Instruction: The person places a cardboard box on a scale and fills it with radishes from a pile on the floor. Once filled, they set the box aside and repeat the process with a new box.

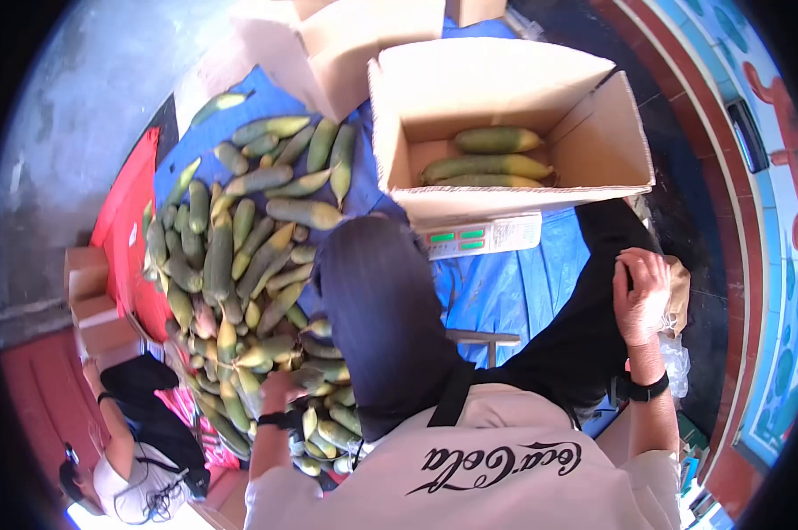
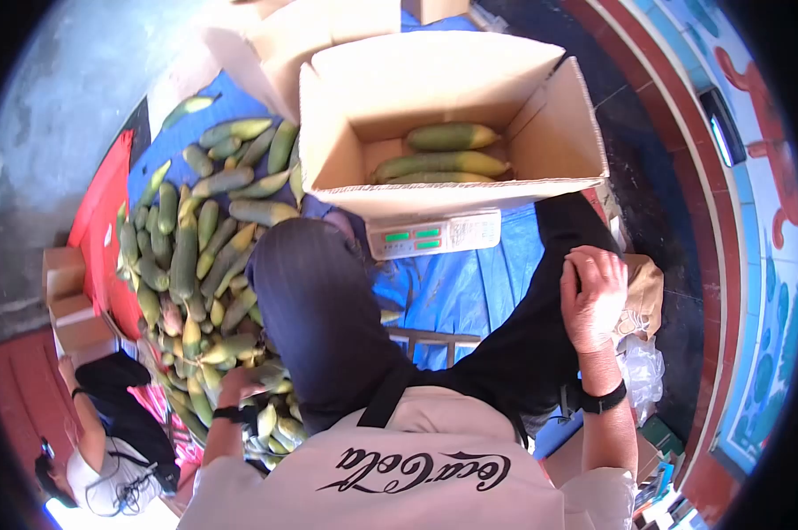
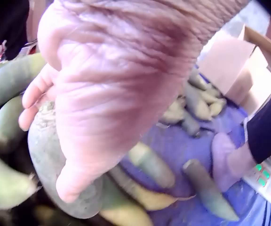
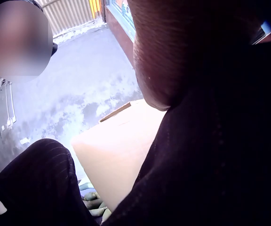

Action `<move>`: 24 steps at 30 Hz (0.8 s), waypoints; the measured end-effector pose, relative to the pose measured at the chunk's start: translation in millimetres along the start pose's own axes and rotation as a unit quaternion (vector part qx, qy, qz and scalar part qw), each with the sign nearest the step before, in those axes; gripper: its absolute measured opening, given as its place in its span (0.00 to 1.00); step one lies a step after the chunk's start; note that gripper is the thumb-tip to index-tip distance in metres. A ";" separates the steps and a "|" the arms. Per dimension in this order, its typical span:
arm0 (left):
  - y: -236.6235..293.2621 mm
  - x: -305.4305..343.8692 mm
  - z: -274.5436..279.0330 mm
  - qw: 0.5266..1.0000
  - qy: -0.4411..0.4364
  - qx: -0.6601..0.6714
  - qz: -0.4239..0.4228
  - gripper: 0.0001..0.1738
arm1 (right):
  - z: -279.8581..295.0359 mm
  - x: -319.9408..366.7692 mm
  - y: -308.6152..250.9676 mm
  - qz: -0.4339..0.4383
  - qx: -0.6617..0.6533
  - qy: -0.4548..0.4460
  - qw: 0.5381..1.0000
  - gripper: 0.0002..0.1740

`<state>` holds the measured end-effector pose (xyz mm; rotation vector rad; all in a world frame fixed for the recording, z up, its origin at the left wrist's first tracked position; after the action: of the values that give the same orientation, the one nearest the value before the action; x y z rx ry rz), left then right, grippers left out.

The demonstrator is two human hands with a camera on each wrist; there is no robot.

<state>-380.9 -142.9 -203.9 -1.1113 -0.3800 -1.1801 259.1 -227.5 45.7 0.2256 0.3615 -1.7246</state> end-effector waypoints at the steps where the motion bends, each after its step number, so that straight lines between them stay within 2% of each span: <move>1: -17.7 -9.0 16.0 0.999 0.007 0.036 -0.008 0.39 | 0.9 0.6 1.1 -0.004 0.001 0.002 1.000 0.05; 3: -54.3 -12.9 66.3 0.964 0.074 0.257 -0.006 0.38 | 3.9 -0.5 1.0 -0.006 -0.003 0.006 1.000 0.06; 5: -48.9 59.0 171.3 0.920 0.148 0.360 -0.049 0.32 | 4.8 0.6 3.8 -0.012 -0.008 0.013 1.000 0.06; 7: -35.0 110.1 253.9 0.849 0.268 0.432 -0.145 0.28 | 6.9 1.5 6.7 -0.014 -0.014 0.019 1.000 0.07; 9: 5.9 173.7 322.9 0.771 0.260 0.508 -0.282 0.29 | 8.5 1.9 7.5 -0.013 -0.032 0.022 0.999 0.07; 11: 47.5 210.4 368.6 0.749 0.212 0.522 -0.348 0.29 | 12.1 2.4 8.8 -0.018 -0.038 0.028 0.999 0.07; 13: 109.7 241.0 399.8 0.765 0.107 0.478 -0.418 0.30 | 13.1 4.8 12.4 -0.027 -0.045 0.026 0.998 0.07; 16: 212.7 279.8 424.7 0.820 0.067 0.309 -0.476 0.30 | 14.5 8.8 18.4 -0.025 -0.053 0.042 0.997 0.08; 17: 245.6 285.4 426.6 0.833 0.051 0.252 -0.490 0.29 | 15.6 8.9 19.3 -0.020 -0.059 0.050 0.997 0.08; 19: 303.3 278.6 426.9 0.850 0.047 0.221 -0.477 0.25 | 16.2 9.5 22.4 -0.028 -0.063 0.050 0.996 0.08; 21: 359.5 283.4 415.1 0.865 -0.009 0.140 -0.482 0.22 | 17.9 9.2 24.2 -0.028 -0.077 0.047 0.995 0.09; 22: 377.6 289.2 411.3 0.865 -0.009 0.139 -0.483 0.22 | 16.6 10.4 25.8 -0.032 -0.074 0.041 0.996 0.09; 24: 399.5 298.2 414.2 0.858 0.085 0.115 -0.493 0.16 | 17.5 11.9 27.1 -0.028 -0.076 0.049 0.995 0.09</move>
<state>205.2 30.1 12.1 -0.5551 -0.9941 -2.0445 284.4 -249.0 54.7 0.1907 0.5743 -1.7351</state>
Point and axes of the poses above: each hand's wrist, its own x-axis away from the middle knuckle, its own z-axis out of the back of the hand, y = z × x, the point moved 9 cm from there along -x, towards the middle knuckle, and after that the axes turned 9 degrees about z, right-handed, at the moved point
